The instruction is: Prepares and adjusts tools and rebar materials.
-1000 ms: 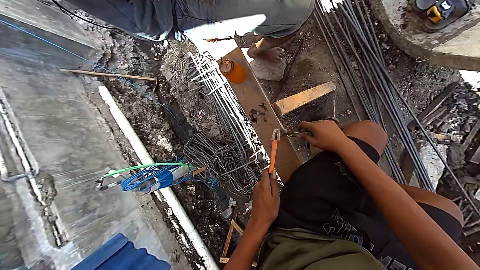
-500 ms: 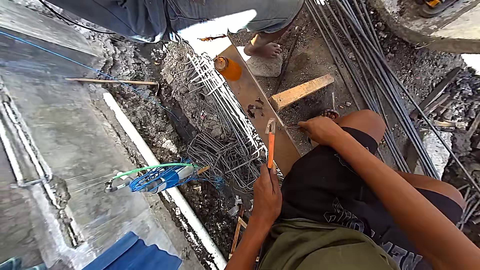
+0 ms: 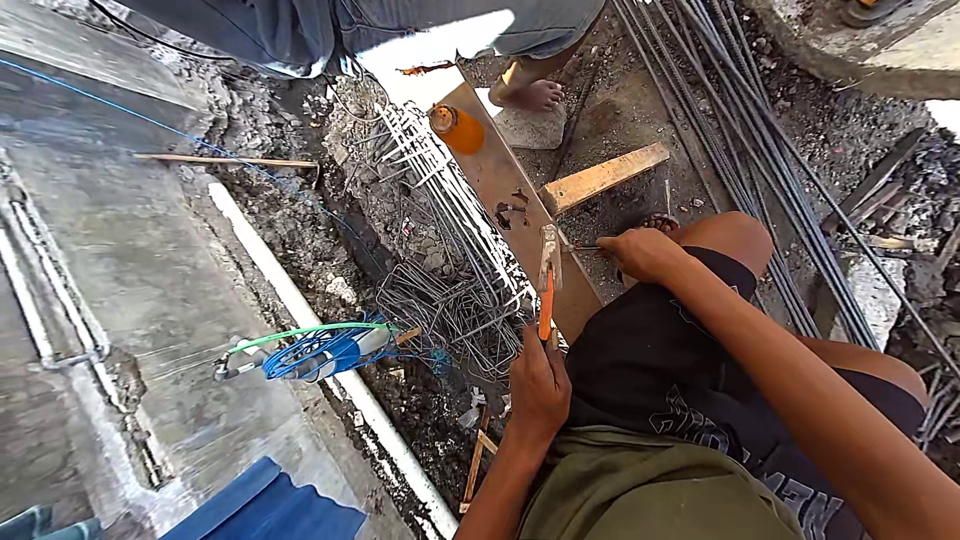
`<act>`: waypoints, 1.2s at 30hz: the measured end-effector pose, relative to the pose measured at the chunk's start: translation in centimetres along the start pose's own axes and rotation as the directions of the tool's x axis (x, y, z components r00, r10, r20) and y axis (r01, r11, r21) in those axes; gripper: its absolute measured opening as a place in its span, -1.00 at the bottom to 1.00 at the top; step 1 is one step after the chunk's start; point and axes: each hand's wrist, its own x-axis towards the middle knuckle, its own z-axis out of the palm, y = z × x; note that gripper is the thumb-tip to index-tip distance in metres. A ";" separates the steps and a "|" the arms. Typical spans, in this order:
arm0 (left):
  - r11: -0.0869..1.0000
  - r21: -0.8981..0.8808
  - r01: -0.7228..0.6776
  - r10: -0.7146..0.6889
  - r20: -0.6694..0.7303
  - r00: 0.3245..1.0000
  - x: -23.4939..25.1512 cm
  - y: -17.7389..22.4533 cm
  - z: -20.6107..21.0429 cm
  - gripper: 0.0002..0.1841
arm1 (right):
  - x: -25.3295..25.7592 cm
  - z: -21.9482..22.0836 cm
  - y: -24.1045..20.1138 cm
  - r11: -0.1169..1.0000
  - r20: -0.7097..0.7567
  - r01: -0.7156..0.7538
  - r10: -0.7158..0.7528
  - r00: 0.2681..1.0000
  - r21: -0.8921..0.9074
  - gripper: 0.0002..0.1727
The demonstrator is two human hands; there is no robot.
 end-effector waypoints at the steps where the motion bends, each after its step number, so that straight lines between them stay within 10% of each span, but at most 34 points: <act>1: 1.000 0.025 0.009 -0.010 0.021 1.000 -0.2 -0.4 0.2 -0.63 | 0.0 0.0 0.0 1.000 -0.001 0.001 -0.001 1.000 0.000 -0.60; 5: 0.948 0.131 0.291 -0.319 0.377 0.869 1.1 -0.8 0.0 -0.63 | 0.0 -0.1 -0.2 1.000 -0.001 -0.003 0.003 1.000 -0.002 -0.60; 11: 0.999 0.053 0.010 -0.013 0.047 0.999 0.1 -0.1 -0.2 -0.62 | 0.0 0.1 0.1 1.000 0.011 -0.027 0.027 1.000 0.017 -0.57; 16: 0.944 0.162 0.289 -0.330 0.393 0.858 0.9 -0.8 -0.2 -0.61 | -0.3 0.0 -0.2 1.000 -0.013 -0.013 0.014 1.000 0.015 -0.58; 22: 0.999 0.047 -0.007 0.006 0.022 1.000 0.0 -1.1 0.0 -0.61 | -0.1 0.3 0.3 0.999 -0.006 -0.011 0.012 1.000 0.043 -0.59; 26: 0.957 0.159 0.242 -0.285 0.364 0.887 0.6 -1.6 0.3 -0.60 | -0.4 0.3 -0.2 0.999 0.002 -0.012 0.012 1.000 0.034 -0.60; 32: 0.997 0.078 -0.017 0.016 0.015 1.000 -0.5 -0.8 0.5 -0.65 | 0.0 0.6 0.3 0.998 0.008 -0.013 0.013 1.000 0.056 -0.56; 36: 0.948 0.200 0.247 -0.305 0.347 0.887 0.6 -1.6 0.6 -0.62 | 0.0 0.6 0.1 0.999 -0.011 0.004 -0.003 1.000 0.040 -0.58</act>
